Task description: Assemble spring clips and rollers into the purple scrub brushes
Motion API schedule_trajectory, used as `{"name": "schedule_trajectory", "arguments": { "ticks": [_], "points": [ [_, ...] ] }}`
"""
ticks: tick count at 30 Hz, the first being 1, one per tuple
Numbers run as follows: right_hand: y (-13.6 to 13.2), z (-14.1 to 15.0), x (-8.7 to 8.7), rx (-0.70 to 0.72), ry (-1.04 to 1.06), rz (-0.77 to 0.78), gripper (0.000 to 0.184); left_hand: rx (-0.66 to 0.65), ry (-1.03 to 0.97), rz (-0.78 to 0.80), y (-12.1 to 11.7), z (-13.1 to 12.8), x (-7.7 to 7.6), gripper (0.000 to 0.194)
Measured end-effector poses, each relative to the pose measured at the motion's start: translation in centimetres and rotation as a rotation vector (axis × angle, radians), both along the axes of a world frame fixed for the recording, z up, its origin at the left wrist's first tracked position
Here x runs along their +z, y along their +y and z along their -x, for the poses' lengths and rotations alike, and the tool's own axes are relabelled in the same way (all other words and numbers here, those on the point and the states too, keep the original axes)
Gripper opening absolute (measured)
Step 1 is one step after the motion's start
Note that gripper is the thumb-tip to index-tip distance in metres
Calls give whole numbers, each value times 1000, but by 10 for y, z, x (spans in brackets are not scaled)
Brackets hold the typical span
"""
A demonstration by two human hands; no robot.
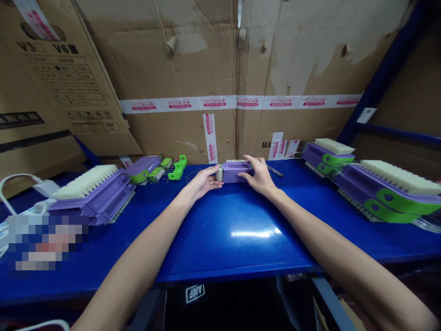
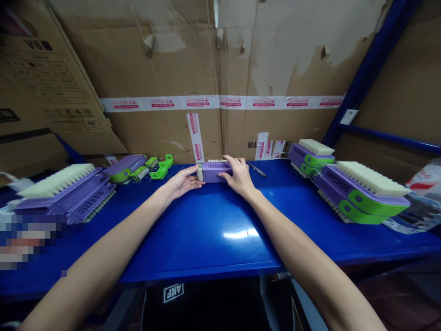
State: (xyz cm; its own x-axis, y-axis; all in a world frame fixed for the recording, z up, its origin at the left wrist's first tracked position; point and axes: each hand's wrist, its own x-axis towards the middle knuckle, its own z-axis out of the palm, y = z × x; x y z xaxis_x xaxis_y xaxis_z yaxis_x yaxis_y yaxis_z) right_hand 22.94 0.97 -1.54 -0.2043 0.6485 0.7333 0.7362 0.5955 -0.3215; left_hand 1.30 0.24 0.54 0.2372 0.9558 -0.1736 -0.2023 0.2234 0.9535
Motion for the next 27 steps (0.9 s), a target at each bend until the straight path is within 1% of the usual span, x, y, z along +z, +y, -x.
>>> {"name": "schedule_trajectory", "arguments": {
  "ticks": [2,5,10,15,16,17,20,21,24,25,27],
  "points": [
    [2,-1,-1,16,17,-9,55,7,6,-17,-1,-2,0,38],
    [3,-3,-1,42,36,-20,56,55,44,-30,-2,-5,-2,43],
    [1,0,0,33,50,7,60,79,84,-39,-2,-7,-4,48],
    [0,6,3,-28,67,66,63,158,259,-178,-7,-15,-3,46],
    [1,7,4,-36,70,75,63,205,292,-217,-6,-16,-2,47],
    [1,7,4,-41,72,83,64,281,320,-259,-4,-14,-1,47],
    [2,6,5,-67,64,97,64,600,354,-373,5,-3,5,54],
    [2,6,5,-80,55,99,64,678,347,-399,8,3,8,56],
    [3,4,5,-112,28,102,62,807,406,-488,14,20,15,58],
    [4,4,5,-114,23,103,61,831,470,-523,14,25,16,57],
    [4,3,5,-117,14,106,61,846,677,-606,13,32,16,56]
  ]
}}
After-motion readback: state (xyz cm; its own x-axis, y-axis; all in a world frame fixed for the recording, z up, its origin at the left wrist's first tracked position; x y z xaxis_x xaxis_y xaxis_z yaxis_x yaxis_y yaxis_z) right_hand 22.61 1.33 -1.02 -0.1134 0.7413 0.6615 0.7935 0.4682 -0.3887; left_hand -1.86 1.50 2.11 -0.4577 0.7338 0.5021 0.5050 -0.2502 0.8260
